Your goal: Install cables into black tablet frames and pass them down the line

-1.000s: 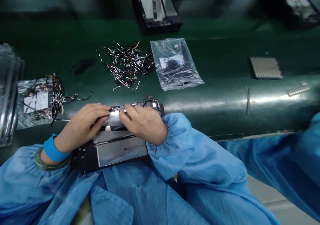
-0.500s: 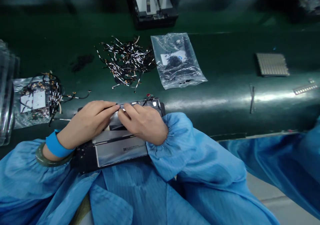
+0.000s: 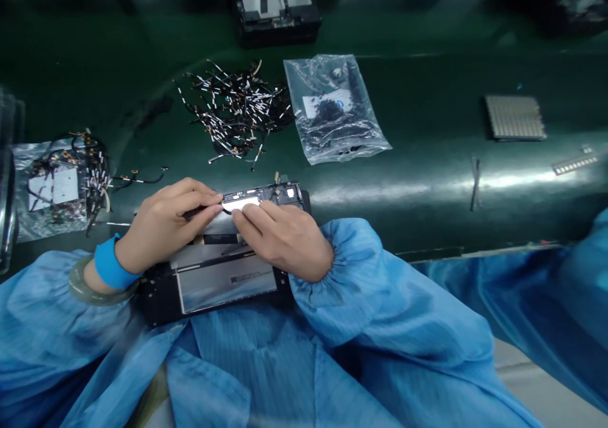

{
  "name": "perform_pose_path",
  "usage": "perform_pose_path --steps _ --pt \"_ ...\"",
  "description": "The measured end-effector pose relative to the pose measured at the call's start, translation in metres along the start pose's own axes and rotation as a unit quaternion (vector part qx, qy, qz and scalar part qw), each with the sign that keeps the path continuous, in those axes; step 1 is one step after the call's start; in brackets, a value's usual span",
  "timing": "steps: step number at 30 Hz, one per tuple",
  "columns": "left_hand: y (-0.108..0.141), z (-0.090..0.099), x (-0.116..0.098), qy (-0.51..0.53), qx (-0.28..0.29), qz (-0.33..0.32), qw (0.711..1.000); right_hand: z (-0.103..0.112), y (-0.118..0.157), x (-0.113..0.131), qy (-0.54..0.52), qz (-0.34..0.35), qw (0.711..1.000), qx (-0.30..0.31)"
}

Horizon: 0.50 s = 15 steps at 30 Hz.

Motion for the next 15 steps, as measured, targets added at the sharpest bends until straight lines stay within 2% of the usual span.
perform_pose_path --steps 4,9,15 --pt "-0.0019 -0.0021 0.0022 0.008 -0.009 0.031 0.999 -0.0044 0.0001 -0.0006 -0.005 0.001 1.000 0.015" --pt "-0.0020 -0.0033 0.0012 -0.008 -0.007 0.022 1.000 -0.0065 0.0004 -0.0024 -0.017 -0.002 1.000 0.020" --pt "-0.0026 -0.0045 -0.0002 -0.041 0.006 0.017 0.999 0.0008 0.0051 -0.0079 -0.011 0.037 0.999 -0.015"
Point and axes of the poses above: each hand's wrist, its own y-axis away from the middle knuckle, its own z-axis out of the back of the hand, x = y × z, the point moved 7 cm from there along -y, towards the middle knuckle, and after that the axes turned 4 degrees about y, right-handed, at the moved point
